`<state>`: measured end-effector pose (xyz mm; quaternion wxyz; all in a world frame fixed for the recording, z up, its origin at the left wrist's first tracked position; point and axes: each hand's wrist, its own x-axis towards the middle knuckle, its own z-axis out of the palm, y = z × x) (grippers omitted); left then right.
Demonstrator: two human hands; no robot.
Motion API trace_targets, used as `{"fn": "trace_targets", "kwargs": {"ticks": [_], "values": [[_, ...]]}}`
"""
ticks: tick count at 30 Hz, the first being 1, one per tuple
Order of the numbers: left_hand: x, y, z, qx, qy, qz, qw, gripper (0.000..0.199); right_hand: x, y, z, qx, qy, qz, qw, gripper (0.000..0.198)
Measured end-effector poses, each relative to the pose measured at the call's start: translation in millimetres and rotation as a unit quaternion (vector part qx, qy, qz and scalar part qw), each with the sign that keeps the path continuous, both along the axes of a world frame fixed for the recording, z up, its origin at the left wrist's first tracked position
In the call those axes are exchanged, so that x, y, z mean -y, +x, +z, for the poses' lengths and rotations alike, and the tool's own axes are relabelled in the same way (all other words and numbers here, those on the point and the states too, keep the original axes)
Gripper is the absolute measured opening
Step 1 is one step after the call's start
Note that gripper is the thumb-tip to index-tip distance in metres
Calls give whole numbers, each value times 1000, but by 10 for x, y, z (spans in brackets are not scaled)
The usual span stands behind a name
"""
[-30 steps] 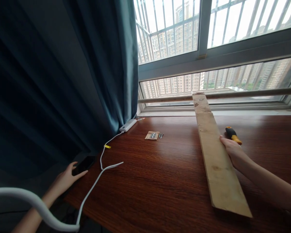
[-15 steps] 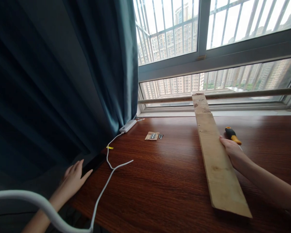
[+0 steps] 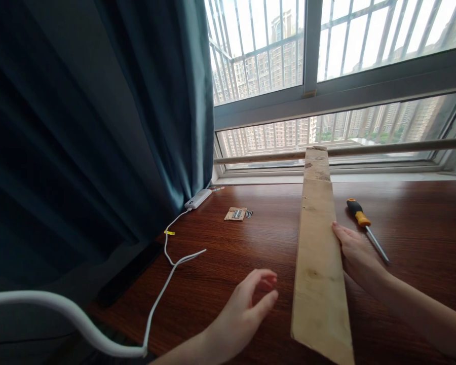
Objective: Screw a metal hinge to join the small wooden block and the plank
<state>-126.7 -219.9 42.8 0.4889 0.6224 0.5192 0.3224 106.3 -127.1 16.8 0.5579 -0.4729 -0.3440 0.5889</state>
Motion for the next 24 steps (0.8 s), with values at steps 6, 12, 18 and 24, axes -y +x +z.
{"fn": "trace_targets", "kwargs": {"ticks": [6, 12, 18, 24], "values": [[-718, 786, -81, 187, -151, 73, 968, 31, 124, -41, 33, -33, 35, -6, 999, 16], [-840, 890, -190, 288, -118, 119, 943, 33, 118, -46, 35, 0, 121, 22, 992, 26], [-1160, 564, -98, 268, -34, 175, 947, 34, -75, 80, 71, 74, 176, 58, 980, 48], [-1977, -131, 29, 245, 49, 270, 930, 27, -483, 465, -182, 259, 162, -35, 952, 34]]}}
